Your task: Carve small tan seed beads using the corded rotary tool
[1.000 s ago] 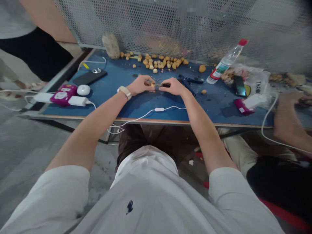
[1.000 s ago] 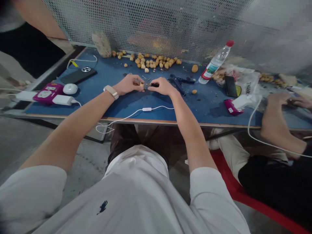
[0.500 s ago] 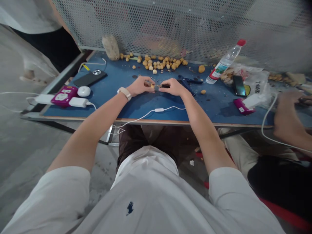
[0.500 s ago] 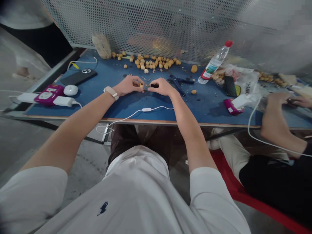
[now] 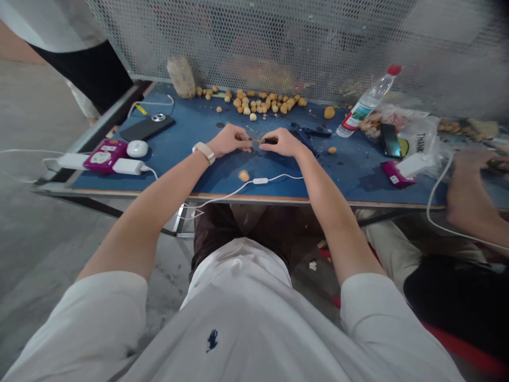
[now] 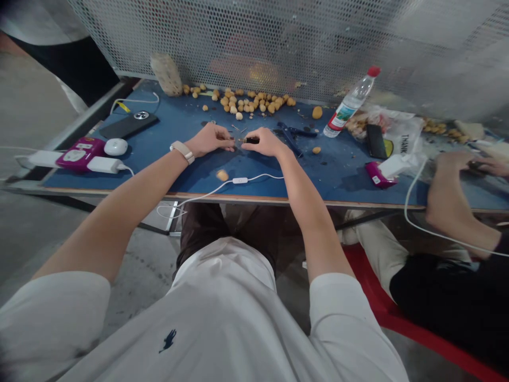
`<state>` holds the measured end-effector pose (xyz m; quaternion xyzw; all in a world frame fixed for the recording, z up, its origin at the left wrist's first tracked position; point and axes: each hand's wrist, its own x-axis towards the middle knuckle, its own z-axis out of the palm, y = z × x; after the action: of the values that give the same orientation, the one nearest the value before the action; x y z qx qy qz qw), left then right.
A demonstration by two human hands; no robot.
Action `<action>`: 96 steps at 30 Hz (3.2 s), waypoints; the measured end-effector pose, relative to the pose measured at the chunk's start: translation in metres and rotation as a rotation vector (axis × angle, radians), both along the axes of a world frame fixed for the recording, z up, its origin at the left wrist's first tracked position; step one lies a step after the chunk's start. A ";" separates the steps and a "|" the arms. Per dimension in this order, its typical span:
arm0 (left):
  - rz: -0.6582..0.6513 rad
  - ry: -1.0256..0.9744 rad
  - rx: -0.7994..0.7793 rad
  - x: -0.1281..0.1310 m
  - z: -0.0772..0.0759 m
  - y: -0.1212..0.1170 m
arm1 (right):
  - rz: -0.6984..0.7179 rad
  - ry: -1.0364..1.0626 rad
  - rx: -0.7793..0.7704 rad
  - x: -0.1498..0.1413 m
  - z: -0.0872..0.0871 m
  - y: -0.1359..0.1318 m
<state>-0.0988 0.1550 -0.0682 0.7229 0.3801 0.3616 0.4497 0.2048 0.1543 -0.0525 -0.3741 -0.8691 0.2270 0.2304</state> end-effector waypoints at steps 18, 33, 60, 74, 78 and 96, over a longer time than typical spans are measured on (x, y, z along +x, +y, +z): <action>0.037 -0.018 -0.062 0.005 0.007 -0.009 | -0.103 0.150 -0.121 0.002 0.004 -0.010; -0.726 0.285 0.297 0.036 0.046 -0.072 | -0.093 0.208 -0.139 -0.002 0.006 -0.011; -0.640 0.286 0.478 0.026 0.036 -0.066 | -0.113 0.141 -0.103 -0.004 0.011 -0.016; -0.536 0.306 0.618 0.022 0.028 -0.053 | -0.217 0.135 0.133 0.006 0.005 -0.002; -0.515 0.319 0.603 0.022 0.029 -0.055 | -0.254 0.104 0.165 0.008 0.002 0.001; 0.486 0.899 0.204 -0.115 0.088 -0.006 | -0.166 -0.359 0.083 -0.007 0.023 -0.015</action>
<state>-0.2137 0.1489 0.0200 0.7379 0.6552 0.1446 0.0725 0.1977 0.1395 -0.0297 -0.4689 -0.8712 0.1008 0.1051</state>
